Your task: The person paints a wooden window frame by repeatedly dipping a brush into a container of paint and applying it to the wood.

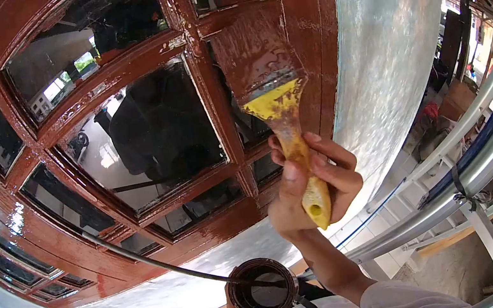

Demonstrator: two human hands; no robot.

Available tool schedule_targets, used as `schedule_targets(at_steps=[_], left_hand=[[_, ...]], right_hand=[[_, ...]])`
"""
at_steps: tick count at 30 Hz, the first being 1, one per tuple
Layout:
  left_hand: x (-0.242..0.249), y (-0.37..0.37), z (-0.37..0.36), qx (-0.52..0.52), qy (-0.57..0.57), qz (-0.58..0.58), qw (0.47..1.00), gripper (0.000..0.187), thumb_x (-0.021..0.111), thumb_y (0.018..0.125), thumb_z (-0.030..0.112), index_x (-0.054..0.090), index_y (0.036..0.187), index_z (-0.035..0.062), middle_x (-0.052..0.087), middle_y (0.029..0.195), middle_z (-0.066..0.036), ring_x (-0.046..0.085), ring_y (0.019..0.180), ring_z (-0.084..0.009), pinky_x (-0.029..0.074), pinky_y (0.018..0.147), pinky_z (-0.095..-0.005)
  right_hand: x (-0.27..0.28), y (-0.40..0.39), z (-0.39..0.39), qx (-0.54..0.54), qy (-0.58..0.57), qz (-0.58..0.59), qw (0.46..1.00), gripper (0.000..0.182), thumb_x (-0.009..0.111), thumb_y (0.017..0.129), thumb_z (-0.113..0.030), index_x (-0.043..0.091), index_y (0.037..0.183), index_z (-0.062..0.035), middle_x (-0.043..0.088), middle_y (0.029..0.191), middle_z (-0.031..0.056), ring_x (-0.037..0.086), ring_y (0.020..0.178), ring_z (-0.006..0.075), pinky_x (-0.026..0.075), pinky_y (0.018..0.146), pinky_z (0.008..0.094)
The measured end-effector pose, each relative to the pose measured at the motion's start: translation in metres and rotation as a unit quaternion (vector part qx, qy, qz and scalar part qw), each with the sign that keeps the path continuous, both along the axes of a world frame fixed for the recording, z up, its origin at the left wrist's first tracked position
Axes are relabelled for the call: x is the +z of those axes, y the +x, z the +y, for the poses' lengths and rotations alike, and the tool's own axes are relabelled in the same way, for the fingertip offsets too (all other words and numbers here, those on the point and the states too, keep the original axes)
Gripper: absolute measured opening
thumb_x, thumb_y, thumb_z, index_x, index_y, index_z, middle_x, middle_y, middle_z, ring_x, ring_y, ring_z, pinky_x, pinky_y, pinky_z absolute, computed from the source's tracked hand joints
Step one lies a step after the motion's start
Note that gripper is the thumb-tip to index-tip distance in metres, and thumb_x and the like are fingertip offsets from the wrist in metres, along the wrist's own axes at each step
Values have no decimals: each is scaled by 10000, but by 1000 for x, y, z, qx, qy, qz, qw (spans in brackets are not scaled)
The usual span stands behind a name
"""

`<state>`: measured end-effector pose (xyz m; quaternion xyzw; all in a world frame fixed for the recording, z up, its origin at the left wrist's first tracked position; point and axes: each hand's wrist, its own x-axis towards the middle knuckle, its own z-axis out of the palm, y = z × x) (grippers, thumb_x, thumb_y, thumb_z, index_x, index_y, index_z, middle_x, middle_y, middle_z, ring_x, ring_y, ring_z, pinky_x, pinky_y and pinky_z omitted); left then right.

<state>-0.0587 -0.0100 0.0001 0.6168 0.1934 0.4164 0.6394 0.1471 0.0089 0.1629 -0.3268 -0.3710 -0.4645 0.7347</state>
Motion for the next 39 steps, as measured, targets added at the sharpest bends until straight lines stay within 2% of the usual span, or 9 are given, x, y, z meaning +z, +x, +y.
schedule_targets(at_steps=[4, 10, 14, 17, 20, 23, 26, 35, 39], left_hand=[[2, -1, 1, 6, -20, 23, 1000, 1179, 903, 289, 227, 317, 1273, -51, 526, 1161, -148, 530, 1059, -253, 414, 956, -379], [0, -1, 6, 11, -19, 23, 999, 1199, 900, 244, 260, 347, 1263, -46, 537, 1167, -134, 541, 1051, -241, 417, 956, -376], [-1, -1, 6, 21, -32, 8, 999, 1241, 899, 219, 276, 331, 1275, -45, 536, 1170, -130, 533, 1062, -241, 412, 961, -372], [3, -4, 8, 0, 20, -4, 1000, 1166, 890, 332, 196, 273, 1286, -60, 522, 1138, -168, 531, 1049, -266, 422, 936, -377], [3, -6, 9, 0, 32, 14, 999, 1158, 888, 337, 199, 275, 1284, -61, 520, 1139, -167, 527, 1052, -263, 416, 941, -377], [-4, -6, 8, 21, -11, 19, 1000, 1240, 897, 209, 236, 331, 1278, -43, 547, 1157, -126, 537, 1057, -238, 413, 958, -369], [-5, -10, 10, -5, 46, 27, 999, 1160, 888, 333, 202, 277, 1283, -62, 513, 1147, -166, 524, 1054, -261, 414, 942, -378], [-5, -7, 7, -11, 2, 19, 1000, 1168, 889, 328, 191, 272, 1286, -62, 516, 1147, -166, 527, 1052, -260, 425, 935, -373], [4, -3, 3, 14, -34, 7, 999, 1200, 903, 233, 228, 355, 1263, -54, 562, 1138, -129, 546, 1046, -230, 416, 951, -373]], right_hand=[[-5, 3, 9, 26, 4, -38, 999, 365, 687, 732, 2, 458, 1013, -39, 470, 1060, 189, 613, 897, 267, 554, 709, 277], [-3, 2, 17, 16, 5, -62, 998, 356, 690, 725, 12, 472, 1001, -37, 465, 1058, 195, 613, 908, 283, 556, 721, 277], [-4, 4, 16, -19, -9, -54, 998, 291, 638, 767, 12, 446, 984, -15, 460, 1043, 191, 618, 866, 283, 570, 694, 292], [3, 4, 17, -72, -4, -50, 996, 194, 559, 837, -10, 405, 954, 18, 447, 1023, 185, 631, 788, 285, 588, 652, 311], [1, 5, 16, -81, -8, -47, 996, 202, 558, 837, -9, 400, 960, 20, 445, 1030, 187, 629, 802, 285, 588, 658, 307], [-1, 3, 16, -62, -16, -49, 997, 211, 560, 837, -12, 394, 963, 21, 444, 1035, 190, 629, 802, 294, 588, 659, 313], [-2, 2, 15, -58, -29, -53, 996, 216, 561, 837, -18, 389, 961, 22, 445, 1034, 192, 631, 799, 305, 589, 656, 319], [4, 9, 12, -48, -12, -65, 997, 217, 560, 845, -40, 378, 945, 23, 444, 1017, 191, 630, 804, 315, 592, 647, 321], [2, 11, 10, -75, -18, -52, 996, 213, 560, 847, -46, 380, 939, 21, 445, 1016, 188, 629, 811, 309, 592, 643, 314]])
